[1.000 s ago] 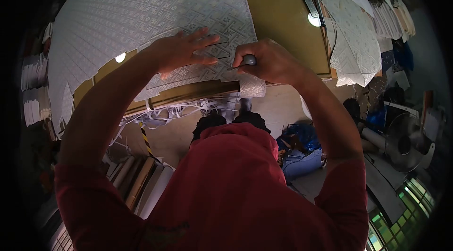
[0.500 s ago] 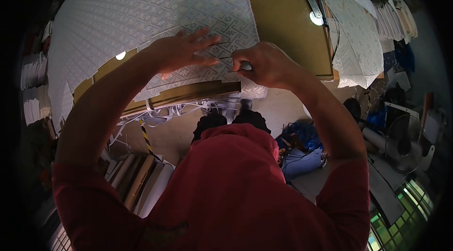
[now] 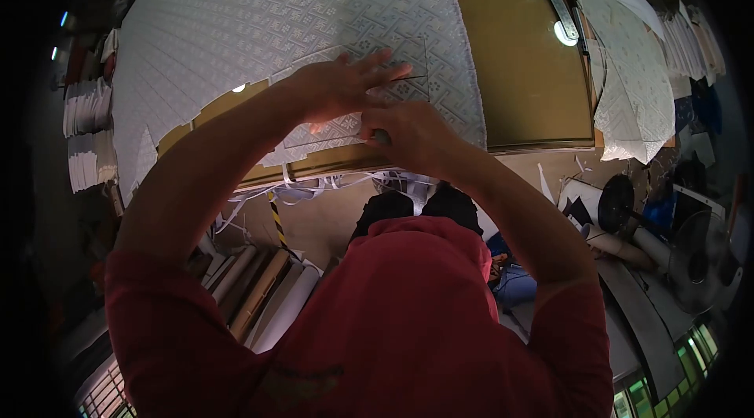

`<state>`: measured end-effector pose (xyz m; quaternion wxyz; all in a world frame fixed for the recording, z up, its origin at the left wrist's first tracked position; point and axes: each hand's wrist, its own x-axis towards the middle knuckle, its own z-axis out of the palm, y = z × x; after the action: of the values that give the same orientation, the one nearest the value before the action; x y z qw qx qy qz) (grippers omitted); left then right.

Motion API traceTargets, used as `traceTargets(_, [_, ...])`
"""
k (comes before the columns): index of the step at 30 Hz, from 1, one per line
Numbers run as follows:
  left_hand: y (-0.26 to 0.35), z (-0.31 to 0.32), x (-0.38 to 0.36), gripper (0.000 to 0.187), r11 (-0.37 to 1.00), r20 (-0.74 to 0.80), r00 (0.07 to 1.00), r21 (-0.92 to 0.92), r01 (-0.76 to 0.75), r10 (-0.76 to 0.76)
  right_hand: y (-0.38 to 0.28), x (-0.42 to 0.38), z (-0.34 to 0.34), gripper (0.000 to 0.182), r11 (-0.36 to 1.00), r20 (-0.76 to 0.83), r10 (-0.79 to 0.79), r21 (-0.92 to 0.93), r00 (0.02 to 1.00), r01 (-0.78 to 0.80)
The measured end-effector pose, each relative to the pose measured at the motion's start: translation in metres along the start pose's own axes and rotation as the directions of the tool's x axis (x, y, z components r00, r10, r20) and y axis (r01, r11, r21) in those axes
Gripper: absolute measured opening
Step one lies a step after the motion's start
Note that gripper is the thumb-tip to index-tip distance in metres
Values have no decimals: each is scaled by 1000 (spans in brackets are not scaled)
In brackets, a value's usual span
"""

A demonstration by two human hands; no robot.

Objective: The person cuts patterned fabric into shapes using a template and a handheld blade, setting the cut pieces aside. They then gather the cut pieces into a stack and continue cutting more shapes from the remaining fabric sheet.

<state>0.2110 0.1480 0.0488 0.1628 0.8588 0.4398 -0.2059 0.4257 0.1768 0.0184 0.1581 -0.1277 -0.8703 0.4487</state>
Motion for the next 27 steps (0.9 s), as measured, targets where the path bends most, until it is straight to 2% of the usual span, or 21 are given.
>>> traceTargets(2, [-3,1,0,59,1000,3,1000,-28,-13,13,6,-3,-2,8,1000,8,-2,-8,1000,2])
traceTargets(4, [-5,8,-1,59,999,-93,995,-16,-43,42,11,-5,0,8,1000,48,6,-6,999,-5])
traceTargets(7, [-5,5,3,58,1000,-15,1000,1,-28,28,4,6,18,6,999,-17,-16,47,1000,17])
traceTargets(8, [-6,4,3,58,1000,-13,1000,4,-22,22,4,16,31,6,999,-19,-23,48,1000,24])
traceTargets(10, [-7,7,4,68,998,-12,998,12,-61,61,-2,45,82,10,982,124,-24,191,992,-1])
traceTargets(11, [-8,7,4,68,998,-11,998,13,-62,63,-16,63,109,13,992,10,-89,94,996,88])
traceTargets(12, [-8,8,4,83,998,0,998,21,-67,67,-30,75,129,16,987,-96,-162,-13,982,162])
traceTargets(13, [-10,8,4,98,997,10,998,34,-70,69,-39,79,132,16,987,-100,-162,-17,982,161])
traceTargets(14, [-12,8,7,98,996,7,997,40,-74,73,-47,81,133,19,996,-24,-87,-39,996,86])
traceTargets(15, [-12,12,13,113,997,44,999,-80,5,-2,-55,79,134,22,998,51,-2,-68,999,5])
traceTargets(16, [-11,11,16,128,977,85,994,-196,84,-68,-57,69,131,22,997,47,9,-81,999,-5])
traceTargets(17, [-12,10,16,128,978,66,996,-193,74,-62,-54,53,122,23,1000,58,-12,0,998,12])
traceTargets(18, [-11,6,12,133,993,63,998,-112,31,-24,-52,36,112,24,996,68,-30,80,997,25])
traceTargets(19, [-8,5,8,138,999,64,998,-30,-17,19,-54,18,103,24,998,70,-16,62,997,11])
traceTargets(21, [-8,4,2,137,998,33,998,31,-58,57,-57,-15,81,25,997,-76,62,43,995,-59])
traceTargets(22, [-7,1,0,136,992,21,996,89,-87,86,-56,-30,73,25,997,-95,81,18,992,-80])
traceTargets(24, [-5,-6,-3,136,989,8,994,92,-113,113,-55,-59,62,23,967,-260,252,38,932,-251])
traceTargets(25, [-5,-8,-4,136,991,15,994,81,-105,105,-55,-68,56,23,960,-285,272,21,919,-278])
traceTargets(27, [-4,-7,-5,137,985,-15,991,113,-132,134,-55,-82,45,18,929,-522,339,54,783,-366])
